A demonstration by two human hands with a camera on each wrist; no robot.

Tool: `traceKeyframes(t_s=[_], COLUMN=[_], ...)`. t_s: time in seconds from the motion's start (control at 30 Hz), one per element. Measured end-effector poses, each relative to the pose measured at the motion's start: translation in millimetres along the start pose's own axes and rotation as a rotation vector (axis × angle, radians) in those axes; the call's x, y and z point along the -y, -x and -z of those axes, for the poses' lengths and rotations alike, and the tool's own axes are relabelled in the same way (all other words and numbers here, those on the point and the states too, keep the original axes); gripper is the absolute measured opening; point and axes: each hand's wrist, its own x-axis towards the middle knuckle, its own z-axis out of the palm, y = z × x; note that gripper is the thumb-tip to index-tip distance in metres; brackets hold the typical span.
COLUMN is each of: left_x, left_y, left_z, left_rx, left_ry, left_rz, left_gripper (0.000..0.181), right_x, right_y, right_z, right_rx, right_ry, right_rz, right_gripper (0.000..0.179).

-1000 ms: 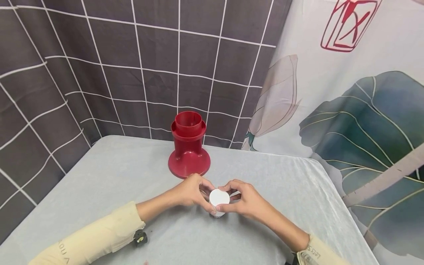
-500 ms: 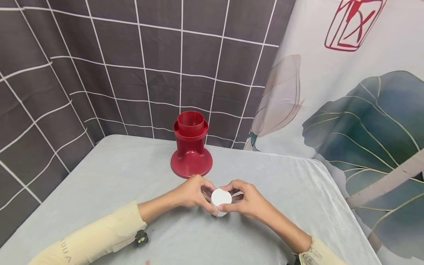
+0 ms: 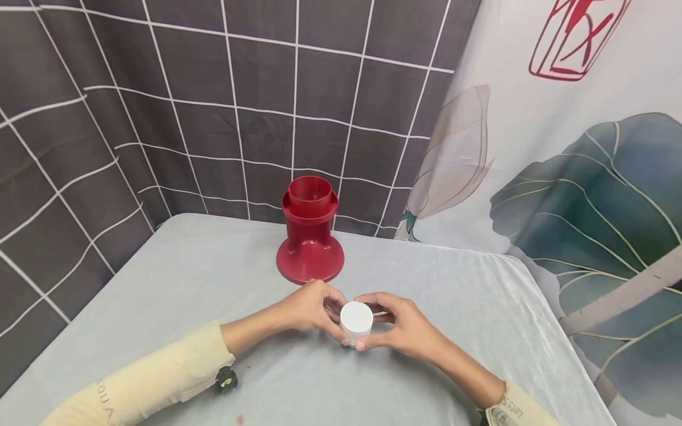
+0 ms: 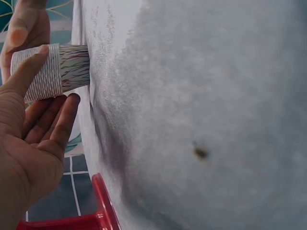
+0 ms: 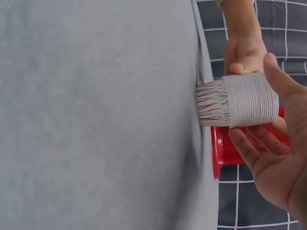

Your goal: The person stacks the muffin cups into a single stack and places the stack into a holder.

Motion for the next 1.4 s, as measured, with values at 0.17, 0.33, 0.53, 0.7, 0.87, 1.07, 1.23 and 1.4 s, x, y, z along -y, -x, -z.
traceKeyframes(t_s=[0.17, 0.33, 0.53, 0.7, 0.87, 1.07, 1.23, 1.4], left_x=[2.1, 3.8, 4.0, 2.9, 0.8, -3.2, -11.1, -20.4], left_y=[3.6, 6.1, 4.9, 3.6, 0.9, -0.3, -0.8, -3.4], left_z=[0.5, -0.2, -0.8, -0.8, -0.3, 6.8, 17.4, 29.3], left_rx=[-0.001, -0.005, -0.012, -0.017, -0.015, -0.029, -0.062, -0.091], left_ry=[0.018, 0.043, 0.03, 0.059, 0.136, 0.157, 0.157, 0.172], left_rz=[-0.005, -0.009, -0.012, -0.006, -0.002, 0.001, -0.027, -0.086], left_gripper=[0.042, 0.043, 0.045, 0.045, 0.047, 0.048, 0.049, 0.052], right_x=[-3, -4, -6, -8, -8, 0, 11, 21], right_y=[0.6, 0.8, 3.0, 3.8, 4.1, -0.7, -10.7, -23.1], right_z=[1, 1, 0, 1, 3, 7, 13, 20], right_rx=[0.009, -0.002, -0.003, -0.001, -0.021, -0.049, -0.065, -0.091], right_ry=[0.024, 0.044, 0.015, -0.017, -0.037, -0.043, -0.028, -0.01], right_rz=[0.025, 0.029, 0.006, -0.002, -0.011, -0.038, -0.033, -0.002], right_gripper=[0.069, 0.065, 0.062, 0.061, 0.062, 0.062, 0.062, 0.06])
